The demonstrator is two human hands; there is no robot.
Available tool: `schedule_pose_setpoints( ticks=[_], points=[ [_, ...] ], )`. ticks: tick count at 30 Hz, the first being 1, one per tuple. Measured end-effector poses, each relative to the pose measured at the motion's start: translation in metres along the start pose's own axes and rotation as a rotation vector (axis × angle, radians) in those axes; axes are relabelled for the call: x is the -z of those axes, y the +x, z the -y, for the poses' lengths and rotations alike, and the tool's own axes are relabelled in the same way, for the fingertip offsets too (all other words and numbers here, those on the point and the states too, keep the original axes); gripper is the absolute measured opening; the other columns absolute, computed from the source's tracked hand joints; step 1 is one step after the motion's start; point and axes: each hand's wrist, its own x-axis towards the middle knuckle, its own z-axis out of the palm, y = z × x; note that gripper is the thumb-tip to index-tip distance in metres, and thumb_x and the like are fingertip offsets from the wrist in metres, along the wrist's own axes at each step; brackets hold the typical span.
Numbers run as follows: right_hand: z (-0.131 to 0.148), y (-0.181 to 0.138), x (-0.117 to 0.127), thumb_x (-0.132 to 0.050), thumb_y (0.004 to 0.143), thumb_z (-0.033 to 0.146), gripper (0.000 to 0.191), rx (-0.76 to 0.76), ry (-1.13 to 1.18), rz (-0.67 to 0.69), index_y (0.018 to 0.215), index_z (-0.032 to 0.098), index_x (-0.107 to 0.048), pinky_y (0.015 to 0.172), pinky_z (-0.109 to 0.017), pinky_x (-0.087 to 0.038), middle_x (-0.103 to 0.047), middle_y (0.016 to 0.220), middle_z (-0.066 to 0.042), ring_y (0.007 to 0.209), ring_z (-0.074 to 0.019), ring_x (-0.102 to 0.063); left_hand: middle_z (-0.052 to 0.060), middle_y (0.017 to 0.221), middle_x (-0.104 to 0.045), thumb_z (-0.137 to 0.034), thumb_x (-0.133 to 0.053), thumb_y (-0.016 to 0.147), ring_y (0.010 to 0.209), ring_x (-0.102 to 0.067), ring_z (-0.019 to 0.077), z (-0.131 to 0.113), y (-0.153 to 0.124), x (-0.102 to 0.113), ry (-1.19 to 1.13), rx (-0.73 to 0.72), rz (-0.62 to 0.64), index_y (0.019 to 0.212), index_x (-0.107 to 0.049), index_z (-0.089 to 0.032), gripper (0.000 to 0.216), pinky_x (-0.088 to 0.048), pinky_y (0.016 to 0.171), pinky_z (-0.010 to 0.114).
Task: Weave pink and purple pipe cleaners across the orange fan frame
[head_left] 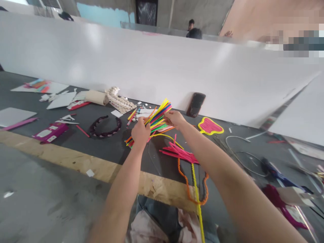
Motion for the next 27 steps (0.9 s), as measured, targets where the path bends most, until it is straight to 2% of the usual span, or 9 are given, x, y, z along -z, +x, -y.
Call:
schedule_pose_setpoints(
  ticks=[6, 12, 17, 20, 22, 24, 26, 27],
  points=[
    [-0.006, 0.003, -0.014, -0.069, 0.084, 0.023, 0.016, -0.041, 0.076, -0.002, 0.074, 0.018, -0.058, 0.046, -0.015, -0.045, -0.062, 0.059, 0.005, 0.047, -0.0050, -0.054, 0.004, 0.114, -0.071, -0.032, -0.050, 0.091, 0.102, -0.067, 0.0244, -0.001, 0.000, 0.001, -0.018, 0.010, 0.000, 0.119, -0.048, -0.028, 0.028, -0.049, 0.079, 0.032],
    [-0.009, 0.005, -0.018, -0.072, 0.082, 0.023, 0.019, -0.042, 0.143, -0.007, 0.072, 0.019, -0.055, 0.046, -0.016, -0.045, -0.061, 0.058, 0.005, 0.047, -0.0049, -0.053, 0.005, 0.113, -0.071, -0.033, -0.050, 0.092, 0.101, -0.068, 0.0254, 0.000, 0.000, -0.002, 0.004, 0.003, 0.004, 0.120, -0.048, -0.028, 0.029, -0.049, 0.079, 0.033],
    [-0.015, -0.003, -0.018, -0.074, 0.080, 0.028, 0.024, -0.018, 0.166, -0.015, 0.072, 0.019, -0.054, 0.049, -0.016, -0.048, -0.061, 0.060, 0.006, 0.049, -0.0050, -0.055, 0.007, 0.116, -0.069, -0.030, -0.046, 0.094, 0.107, -0.065, 0.0261, 0.000, -0.001, -0.004, 0.065, -0.066, 0.013, 0.120, -0.051, -0.027, 0.027, -0.048, 0.083, 0.035],
    [-0.014, -0.006, -0.016, -0.069, 0.084, 0.027, 0.024, 0.024, 0.201, -0.073, 0.071, 0.020, -0.050, 0.050, -0.017, -0.048, -0.058, 0.060, 0.007, 0.048, -0.0050, -0.055, 0.008, 0.122, -0.067, -0.027, -0.046, 0.095, 0.112, -0.062, 0.0263, -0.001, -0.001, -0.006, 0.107, -0.104, 0.025, 0.121, -0.053, -0.027, 0.027, -0.047, 0.089, 0.037],
    [-0.006, -0.003, -0.009, -0.061, 0.090, 0.026, 0.022, 0.080, 0.244, -0.154, 0.073, 0.021, -0.047, 0.052, -0.018, -0.048, -0.057, 0.061, 0.008, 0.048, -0.0048, -0.055, 0.010, 0.124, -0.066, -0.025, -0.046, 0.095, 0.113, -0.061, 0.0267, -0.001, -0.001, -0.006, 0.133, -0.108, 0.028, 0.123, -0.053, -0.026, 0.029, -0.046, 0.090, 0.038],
    [0.009, 0.001, 0.009, -0.050, 0.095, 0.025, 0.019, 0.158, 0.291, -0.255, 0.078, 0.023, -0.043, 0.057, -0.018, -0.049, -0.058, 0.065, 0.009, 0.051, -0.0043, -0.056, 0.011, 0.124, -0.065, -0.024, -0.045, 0.095, 0.113, -0.061, 0.0272, -0.002, -0.001, -0.007, 0.151, -0.108, 0.025, 0.124, -0.054, -0.026, 0.031, -0.046, 0.090, 0.039],
    [0.028, 0.001, 0.038, -0.042, 0.099, 0.027, 0.013, 0.270, 0.320, -0.347, 0.086, 0.025, -0.043, 0.065, -0.018, -0.051, -0.061, 0.071, 0.009, 0.060, -0.0039, -0.060, 0.011, 0.125, -0.065, -0.025, -0.045, 0.094, 0.114, -0.059, 0.0282, -0.003, -0.003, -0.008, 0.157, -0.113, 0.025, 0.126, -0.053, -0.025, 0.033, -0.046, 0.091, 0.040],
    [0.038, -0.002, 0.055, -0.037, 0.100, 0.026, 0.012, 0.401, 0.301, -0.407, 0.089, 0.025, -0.044, 0.066, -0.020, -0.050, -0.060, 0.071, 0.008, 0.063, -0.0046, -0.062, 0.012, 0.126, -0.064, -0.026, -0.046, 0.094, 0.116, -0.058, 0.0292, -0.004, -0.004, -0.008, 0.157, -0.117, 0.017, 0.128, -0.052, -0.024, 0.035, -0.045, 0.093, 0.041]
  ],
)
